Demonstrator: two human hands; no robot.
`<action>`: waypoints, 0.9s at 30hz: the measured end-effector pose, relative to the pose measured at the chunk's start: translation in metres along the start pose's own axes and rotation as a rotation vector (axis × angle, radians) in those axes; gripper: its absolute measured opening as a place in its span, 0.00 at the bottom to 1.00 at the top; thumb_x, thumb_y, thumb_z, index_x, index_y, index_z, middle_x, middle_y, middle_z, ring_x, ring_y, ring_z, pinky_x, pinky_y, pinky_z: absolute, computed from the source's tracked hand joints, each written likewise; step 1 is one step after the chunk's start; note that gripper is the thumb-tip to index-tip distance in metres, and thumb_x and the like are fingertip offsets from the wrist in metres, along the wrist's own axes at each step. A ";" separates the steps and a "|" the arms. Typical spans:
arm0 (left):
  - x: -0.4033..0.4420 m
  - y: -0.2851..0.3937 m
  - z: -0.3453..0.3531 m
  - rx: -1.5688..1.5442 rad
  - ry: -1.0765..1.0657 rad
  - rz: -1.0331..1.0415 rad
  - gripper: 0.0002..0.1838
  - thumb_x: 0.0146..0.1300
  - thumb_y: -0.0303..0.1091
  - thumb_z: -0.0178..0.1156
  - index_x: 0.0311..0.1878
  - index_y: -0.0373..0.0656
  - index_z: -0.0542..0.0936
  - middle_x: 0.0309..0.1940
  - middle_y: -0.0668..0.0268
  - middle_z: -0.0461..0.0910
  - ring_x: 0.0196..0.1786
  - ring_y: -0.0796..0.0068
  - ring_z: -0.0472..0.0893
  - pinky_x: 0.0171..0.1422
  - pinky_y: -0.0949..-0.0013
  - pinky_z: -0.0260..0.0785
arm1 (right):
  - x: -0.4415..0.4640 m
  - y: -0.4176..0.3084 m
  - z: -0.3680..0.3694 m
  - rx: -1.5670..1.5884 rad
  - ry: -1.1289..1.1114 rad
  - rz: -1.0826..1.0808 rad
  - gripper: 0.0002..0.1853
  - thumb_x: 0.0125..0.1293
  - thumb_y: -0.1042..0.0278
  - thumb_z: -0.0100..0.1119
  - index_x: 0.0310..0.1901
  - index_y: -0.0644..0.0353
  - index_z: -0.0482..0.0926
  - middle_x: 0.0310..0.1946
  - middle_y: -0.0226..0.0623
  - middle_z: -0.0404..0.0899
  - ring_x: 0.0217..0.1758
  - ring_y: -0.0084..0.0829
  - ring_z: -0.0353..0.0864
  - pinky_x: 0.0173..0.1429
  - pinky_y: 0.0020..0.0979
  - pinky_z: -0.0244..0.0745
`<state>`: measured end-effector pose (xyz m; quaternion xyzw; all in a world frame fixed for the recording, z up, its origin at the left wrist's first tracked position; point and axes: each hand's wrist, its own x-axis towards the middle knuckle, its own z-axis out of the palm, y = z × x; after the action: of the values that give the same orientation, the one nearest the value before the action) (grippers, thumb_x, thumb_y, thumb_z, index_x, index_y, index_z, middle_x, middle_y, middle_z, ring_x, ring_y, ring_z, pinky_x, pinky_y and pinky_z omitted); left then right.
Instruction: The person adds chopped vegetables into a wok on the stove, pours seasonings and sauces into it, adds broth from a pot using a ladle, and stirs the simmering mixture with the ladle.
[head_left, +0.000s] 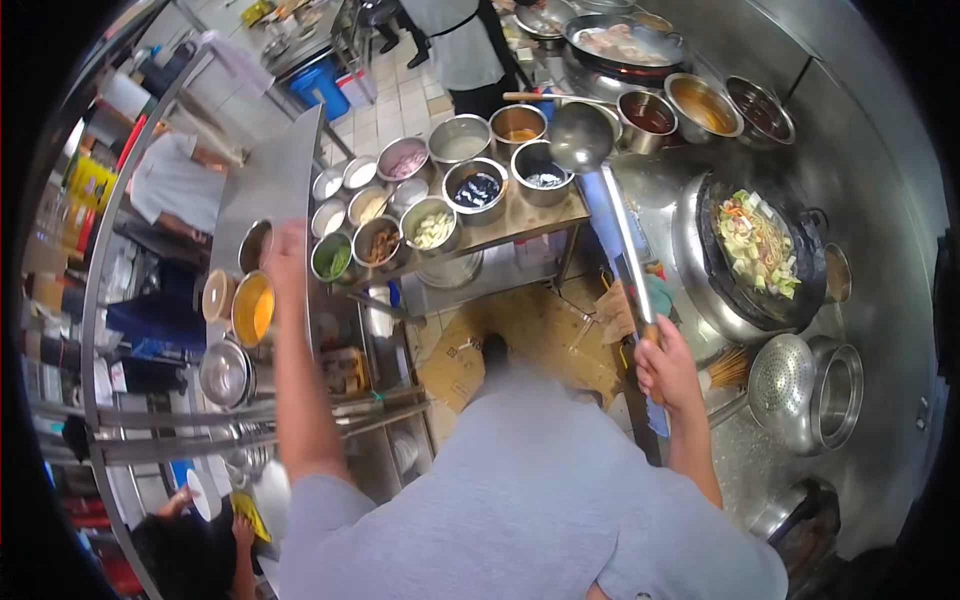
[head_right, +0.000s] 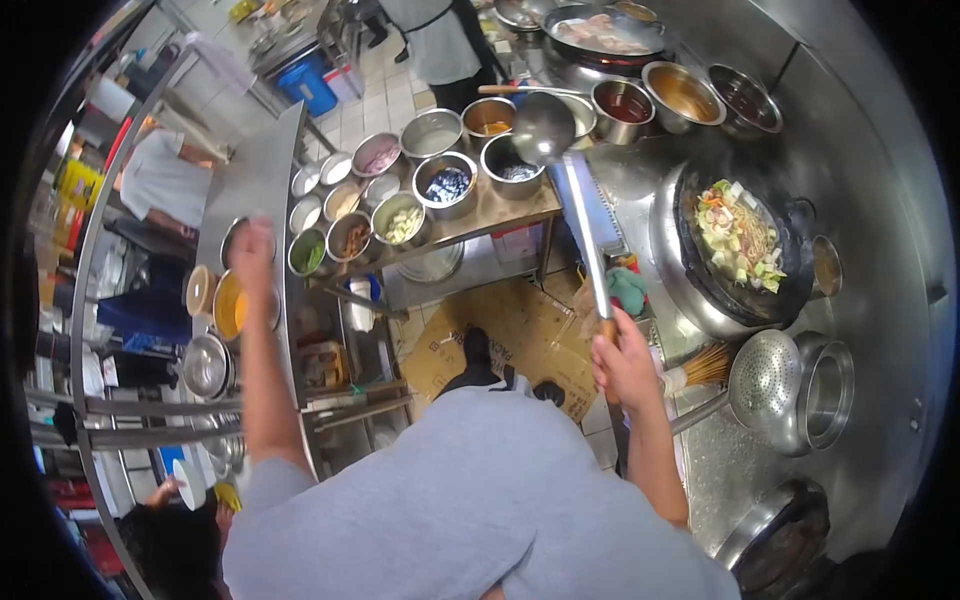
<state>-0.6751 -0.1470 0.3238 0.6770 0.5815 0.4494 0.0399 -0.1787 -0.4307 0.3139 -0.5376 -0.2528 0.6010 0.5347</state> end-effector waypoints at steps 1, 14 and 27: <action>0.019 0.013 -0.054 0.064 0.074 -0.058 0.17 0.66 0.43 0.55 0.47 0.37 0.80 0.40 0.56 0.81 0.43 0.62 0.79 0.51 0.64 0.69 | 0.009 0.001 0.008 -0.048 -0.064 0.050 0.25 0.67 0.71 0.51 0.64 0.56 0.59 0.23 0.28 0.66 0.15 0.17 0.63 0.16 0.20 0.61; 0.151 -0.049 -0.525 1.216 0.860 -0.191 0.49 0.46 0.69 0.62 0.57 0.29 0.72 0.58 0.43 0.71 0.61 0.47 0.71 0.65 0.58 0.62 | 0.099 0.060 0.090 -0.580 -0.149 0.080 0.28 0.66 0.69 0.50 0.67 0.59 0.57 0.16 0.32 0.70 0.15 0.23 0.70 0.16 0.29 0.63; 0.161 -0.113 -0.547 0.796 0.850 -0.551 0.42 0.47 0.52 0.70 0.54 0.22 0.72 0.52 0.48 0.77 0.54 0.61 0.77 0.59 0.62 0.68 | 0.126 0.109 0.101 -0.836 -0.047 -0.156 0.28 0.65 0.69 0.52 0.65 0.64 0.59 0.31 0.44 0.77 0.18 0.28 0.76 0.24 0.32 0.71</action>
<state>-1.1306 -0.2347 0.6735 0.2287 0.8215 0.4014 -0.3343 -0.2926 -0.3205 0.1999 -0.6734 -0.5271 0.4165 0.3086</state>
